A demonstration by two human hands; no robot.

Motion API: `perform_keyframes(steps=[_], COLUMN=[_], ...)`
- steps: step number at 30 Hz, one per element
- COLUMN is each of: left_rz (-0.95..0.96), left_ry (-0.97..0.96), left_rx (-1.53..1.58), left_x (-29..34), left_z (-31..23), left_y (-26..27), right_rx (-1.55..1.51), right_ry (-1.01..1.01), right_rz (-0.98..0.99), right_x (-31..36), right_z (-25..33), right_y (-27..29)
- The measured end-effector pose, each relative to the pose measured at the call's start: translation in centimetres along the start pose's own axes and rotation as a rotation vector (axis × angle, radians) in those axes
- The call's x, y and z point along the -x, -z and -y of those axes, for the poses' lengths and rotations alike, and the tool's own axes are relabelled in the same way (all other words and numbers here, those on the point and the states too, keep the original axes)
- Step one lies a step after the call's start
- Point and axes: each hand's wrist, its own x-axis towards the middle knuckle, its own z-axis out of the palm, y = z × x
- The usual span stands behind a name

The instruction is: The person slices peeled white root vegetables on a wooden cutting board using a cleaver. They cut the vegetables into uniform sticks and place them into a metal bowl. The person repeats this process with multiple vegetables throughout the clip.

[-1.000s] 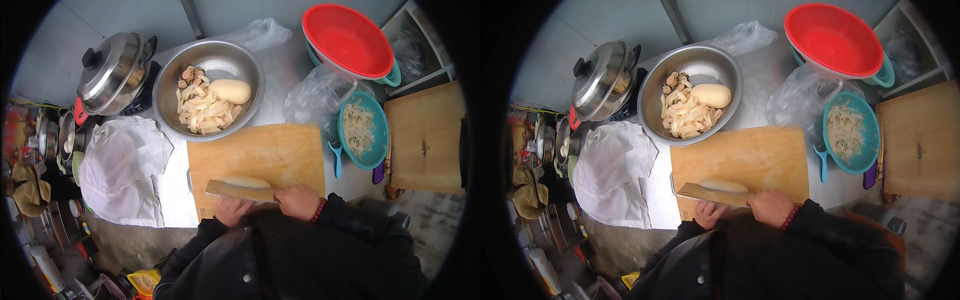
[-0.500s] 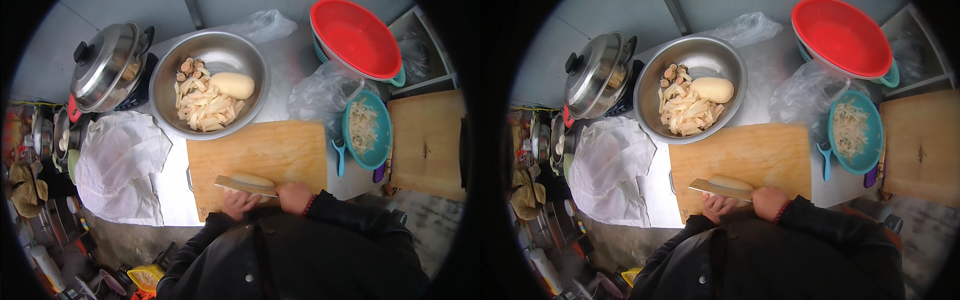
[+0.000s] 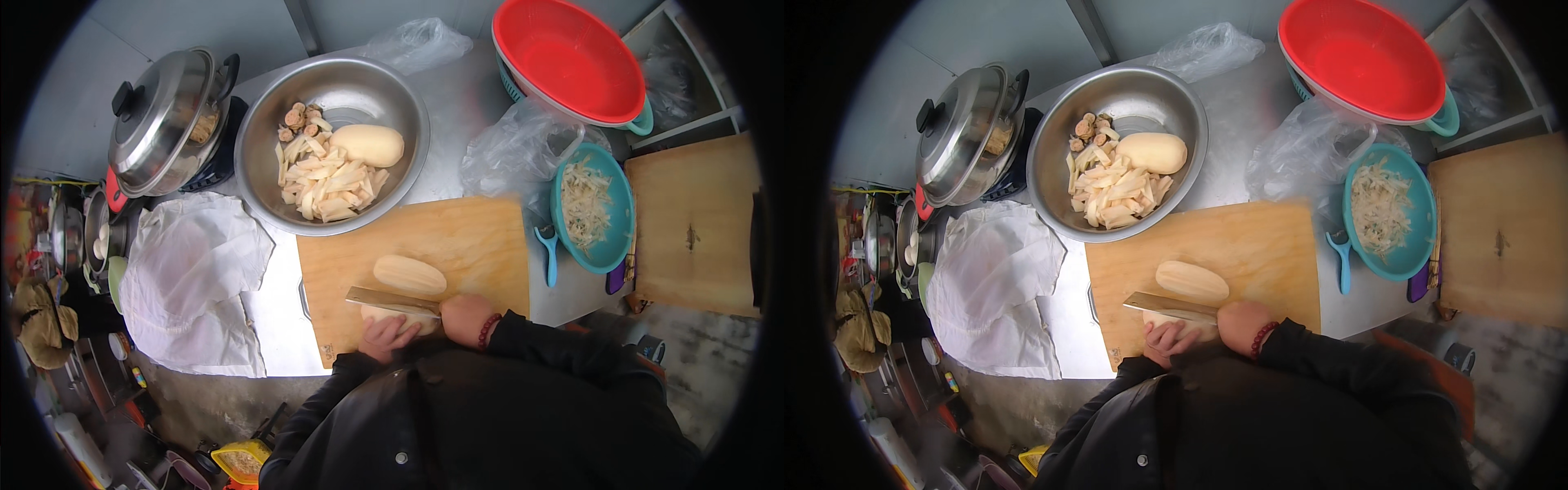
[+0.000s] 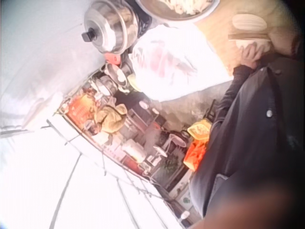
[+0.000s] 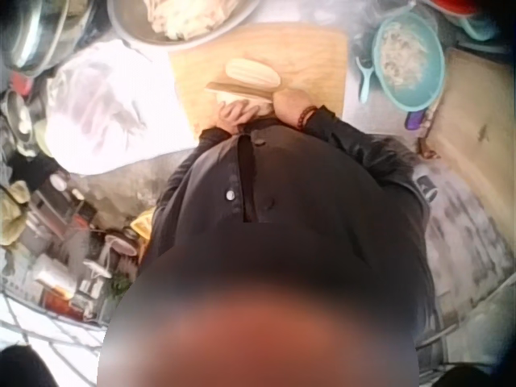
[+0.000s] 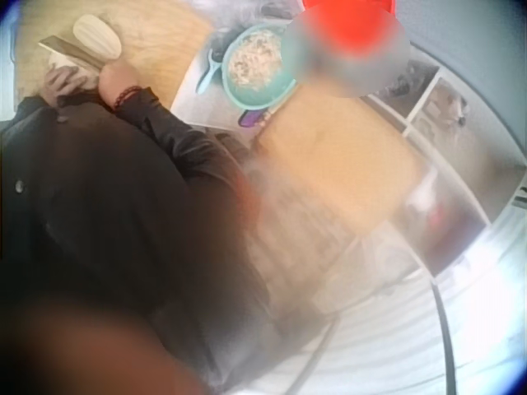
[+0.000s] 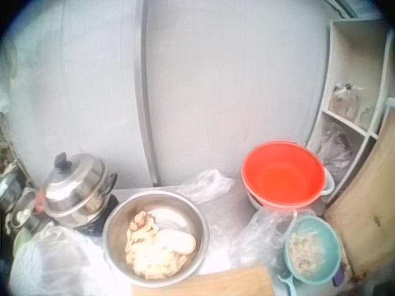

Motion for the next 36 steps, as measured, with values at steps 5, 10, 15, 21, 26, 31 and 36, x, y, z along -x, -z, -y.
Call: perform_keyframes(steps=[5,10,15,21,26,31,36], left_rz=[-0.045,-0.024,0.038,0.079,0.013,0.026,0.014], left_ry=[0.064,0.076,0.093,0.092,0.096,0.083,0.06], left_rx=[0.058,0.015,0.04,0.107,0.142,0.184,0.118], left_x=[-0.8,-1.1,-1.4,-1.6,-2.1,-2.4,-2.1], left_z=[-0.2,-0.6,-0.6,-1.5,-1.6,-1.1,-0.8], left_y=[0.1,0.4,1.2,2.3,2.4,2.3,1.8], right_rx=[-0.024,-0.022,-0.108,-0.202,-0.088,-0.02,-0.005], right_ry=[0.005,0.06,0.044,0.062,0.189,0.196,0.182], right_rz=[-0.1,-0.185,-0.29,-0.417,-0.415,-0.38,-0.324], right_x=[0.2,0.7,2.1,5.2,7.1,7.2,6.9], right_z=[-0.3,-0.9,-1.9,-1.0,0.6,1.3,1.3], right_y=[-0.9,-1.3,-0.7,0.2,1.1,1.2,1.1])
